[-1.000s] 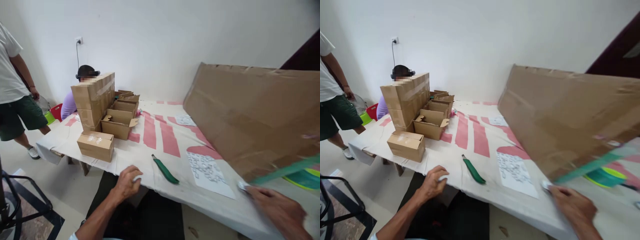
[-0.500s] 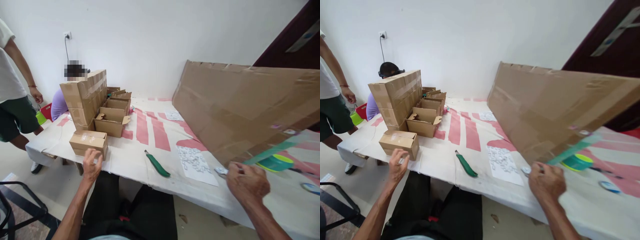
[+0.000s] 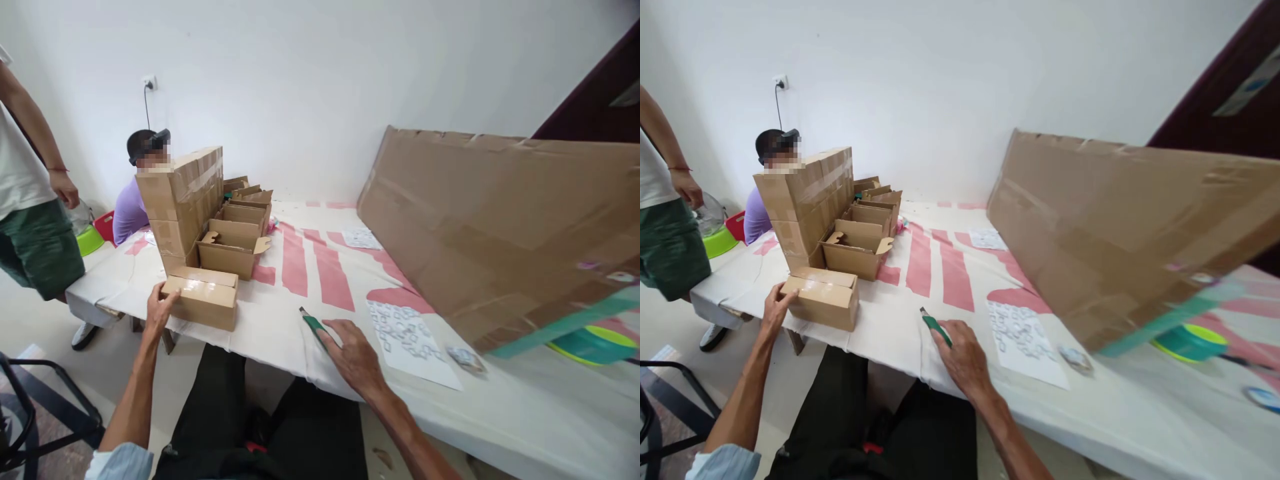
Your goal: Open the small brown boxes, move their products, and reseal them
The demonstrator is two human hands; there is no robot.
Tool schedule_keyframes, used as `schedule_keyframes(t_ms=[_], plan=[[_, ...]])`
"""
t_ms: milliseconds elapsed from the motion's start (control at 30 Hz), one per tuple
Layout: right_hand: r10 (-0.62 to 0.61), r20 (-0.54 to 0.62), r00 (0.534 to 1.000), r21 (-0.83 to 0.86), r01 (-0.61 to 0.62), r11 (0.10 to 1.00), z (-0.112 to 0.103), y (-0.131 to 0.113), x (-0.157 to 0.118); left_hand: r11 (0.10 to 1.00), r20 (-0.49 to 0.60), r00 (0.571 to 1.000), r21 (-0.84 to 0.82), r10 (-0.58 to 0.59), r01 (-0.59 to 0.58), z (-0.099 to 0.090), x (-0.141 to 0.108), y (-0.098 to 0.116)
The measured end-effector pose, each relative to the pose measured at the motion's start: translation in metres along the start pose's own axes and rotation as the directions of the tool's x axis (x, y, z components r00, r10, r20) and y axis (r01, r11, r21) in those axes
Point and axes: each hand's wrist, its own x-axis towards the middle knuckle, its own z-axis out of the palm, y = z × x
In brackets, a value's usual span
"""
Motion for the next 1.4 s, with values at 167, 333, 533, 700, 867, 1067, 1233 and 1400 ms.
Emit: schedule_keyframes(t_ms=[167,333,533,700,867,1067,1233,1400], plan=[[0.116,0.137,0.984,0.310,-0.154,0.938,0.015,-0.046,0.004,0.998,0.236,0.970,-0.050,0.058,-0.047,0.034,-0.041,0.011],[0.142,0.222,0.965,0.438,-0.229,0.869,0.018,-0.075,0.006,0.978,0.387,0.917,-0.206,0.098,-0.017,0.053,-0.040,0.014],[0.232,0.199,0.952,0.421,-0.297,0.857,0.024,-0.066,-0.002,0.970,0.484,0.863,-0.241,0.142,-0.025,0.058,-0.036,0.010],[0.215,0.190,0.958,0.411,-0.277,0.869,0.014,-0.057,-0.004,0.971,0.518,0.833,-0.225,0.193,-0.085,0.058,-0.046,0.015],[0.169,0.219,0.961,0.428,-0.250,0.869,0.006,-0.059,-0.001,0.959,0.568,0.787,-0.263,0.241,-0.104,0.063,-0.036,0.019],[0.177,0.222,0.959,0.452,-0.262,0.853,0.002,-0.056,-0.001,0.957,0.580,0.775,-0.269,0.251,-0.108,0.063,-0.040,0.025],[0.165,0.212,0.963,0.436,-0.245,0.866,-0.006,-0.051,0.000,0.963,0.564,0.790,-0.239,0.242,-0.124,0.062,-0.049,0.027],[0.165,0.099,0.981,0.219,-0.183,0.958,-0.017,-0.020,0.004,0.958,0.547,0.797,-0.253,0.254,-0.132,0.064,-0.051,0.024]])
